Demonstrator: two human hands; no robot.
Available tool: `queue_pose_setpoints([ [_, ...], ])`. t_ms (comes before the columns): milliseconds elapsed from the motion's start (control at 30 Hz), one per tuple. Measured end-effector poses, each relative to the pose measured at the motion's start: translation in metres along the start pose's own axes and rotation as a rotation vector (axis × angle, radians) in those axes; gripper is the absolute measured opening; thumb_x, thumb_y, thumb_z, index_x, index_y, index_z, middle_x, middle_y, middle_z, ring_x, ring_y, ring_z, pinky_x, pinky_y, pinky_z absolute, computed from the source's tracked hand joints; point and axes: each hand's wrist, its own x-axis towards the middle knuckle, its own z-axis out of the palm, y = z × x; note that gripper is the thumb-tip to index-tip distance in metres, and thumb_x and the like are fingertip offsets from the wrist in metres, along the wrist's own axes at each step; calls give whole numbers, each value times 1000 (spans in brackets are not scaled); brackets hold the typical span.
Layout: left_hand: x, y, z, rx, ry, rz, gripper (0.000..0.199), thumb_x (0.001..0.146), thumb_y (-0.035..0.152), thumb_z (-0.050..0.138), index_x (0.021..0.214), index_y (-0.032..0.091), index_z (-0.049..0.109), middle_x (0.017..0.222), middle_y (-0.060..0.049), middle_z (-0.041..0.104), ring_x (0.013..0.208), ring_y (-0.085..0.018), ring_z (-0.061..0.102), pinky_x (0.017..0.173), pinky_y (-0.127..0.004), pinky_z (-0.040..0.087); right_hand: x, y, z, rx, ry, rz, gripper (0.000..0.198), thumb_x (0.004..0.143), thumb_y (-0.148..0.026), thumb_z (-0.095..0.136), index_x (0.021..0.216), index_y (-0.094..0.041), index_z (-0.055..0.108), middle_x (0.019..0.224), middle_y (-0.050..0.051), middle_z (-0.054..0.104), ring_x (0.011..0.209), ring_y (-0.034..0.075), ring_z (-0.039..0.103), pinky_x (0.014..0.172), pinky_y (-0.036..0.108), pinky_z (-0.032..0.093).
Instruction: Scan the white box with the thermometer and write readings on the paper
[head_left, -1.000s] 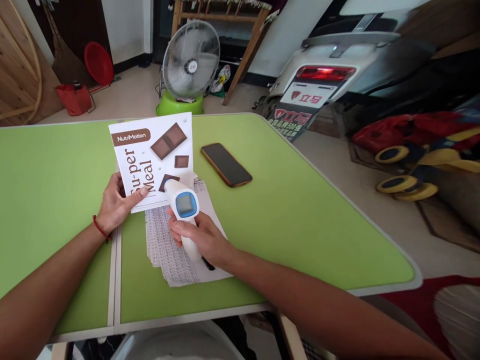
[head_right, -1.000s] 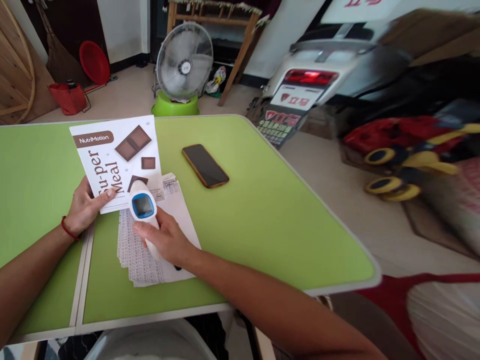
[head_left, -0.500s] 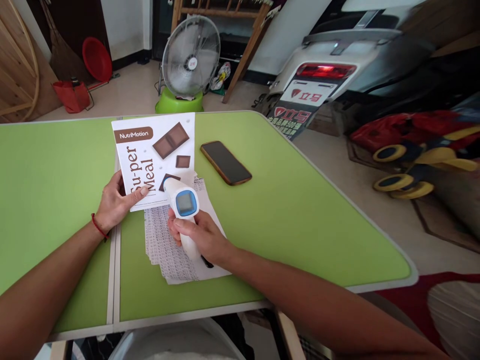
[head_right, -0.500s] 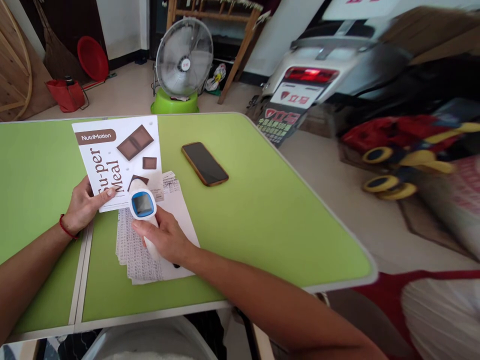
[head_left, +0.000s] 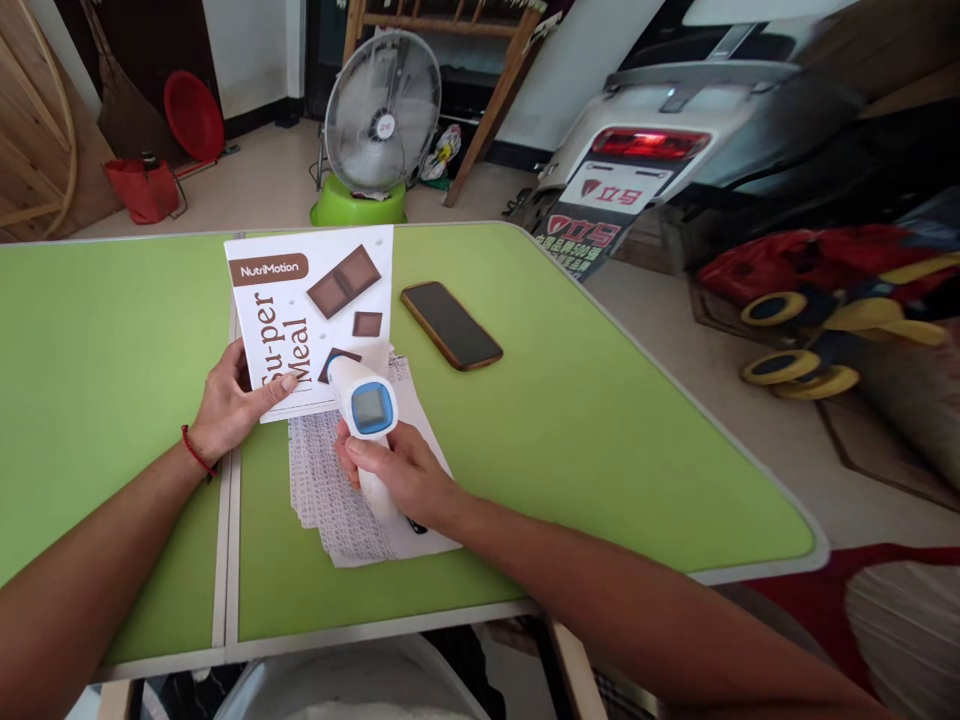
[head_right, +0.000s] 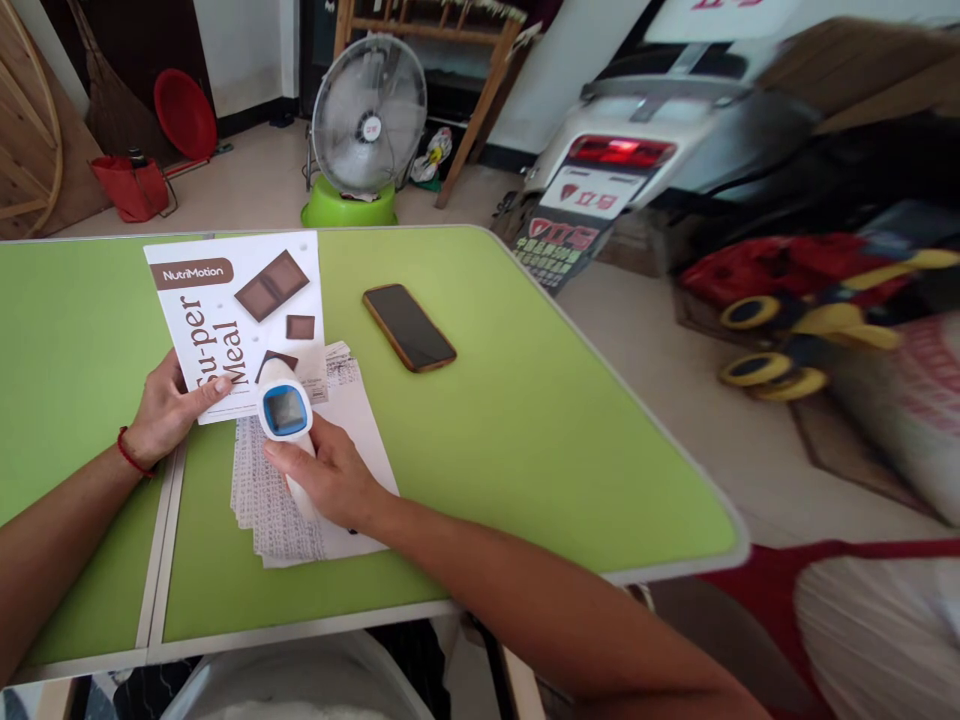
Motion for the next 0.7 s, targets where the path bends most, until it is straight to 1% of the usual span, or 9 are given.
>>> queue_pose_setpoints([
  [67, 0, 0, 0, 3, 9, -11, 53, 66, 50, 82, 101, 18, 62, 111, -11, 69, 103, -32, 66, 93, -50, 54, 0, 0, 0, -8, 1, 12, 21, 83, -42, 57, 83, -21, 53, 61, -4, 51, 58, 13, 46, 60, 31, 40],
  [267, 0, 0, 0, 0, 24, -32, 54, 64, 53, 82, 100, 18, 61, 110, -11, 70, 100, -31, 66, 90, -50, 55, 0, 0, 0, 36, 10, 23, 22, 82, -41, 58, 90, -22, 54, 60, -4, 50, 56, 13, 45, 56, 30, 38],
  [400, -1, 0, 0, 1, 47, -30, 54, 64, 52, 83, 100, 18, 61, 109, -10, 70, 98, -31, 66, 88, -49, 56, 0, 2, 1, 37, 14, 26, 21, 81, -41, 59, 87, -22, 53, 61, -4, 50, 57, 12, 45, 56, 29, 39],
  [500, -2, -2, 0, -20, 66, -27, 53, 65, 51, 83, 101, 18, 61, 106, -10, 70, 96, -30, 66, 84, -46, 56, 0, 1, 0, 40, -10, 14, 23, 80, -42, 61, 84, -21, 52, 64, -4, 51, 57, 11, 46, 56, 29, 40],
  [567, -1, -3, -2, -42, 80, 7, 53, 66, 50, 82, 103, 17, 60, 107, -10, 69, 96, -29, 66, 84, -45, 56, 0, -3, -4, 44, -37, -2, 24, 79, -42, 62, 84, -21, 52, 64, -4, 52, 55, 11, 46, 55, 29, 40],
  [633, 0, -5, -4, -46, 106, 77, 53, 68, 49, 82, 105, 18, 59, 109, -11, 68, 100, -30, 65, 87, -45, 55, 2, -9, -12, 14, -26, -40, 23, 79, -42, 62, 83, -21, 52, 63, -4, 53, 55, 11, 47, 55, 29, 41],
  [667, 1, -6, -5, -39, 122, 116, 53, 69, 48, 81, 106, 18, 58, 112, -11, 67, 103, -30, 64, 90, -46, 54, 4, -13, -17, -31, 1, -69, 22, 79, -41, 62, 84, -21, 53, 64, -3, 54, 56, 12, 48, 56, 30, 41],
  [700, 3, -7, -7, -32, 136, 150, 53, 70, 47, 80, 108, 18, 58, 114, -11, 65, 106, -30, 63, 93, -48, 52, 7, -17, -24, -93, 58, -108, 21, 79, -41, 61, 83, -22, 54, 66, -2, 56, 59, 13, 50, 58, 30, 42],
])
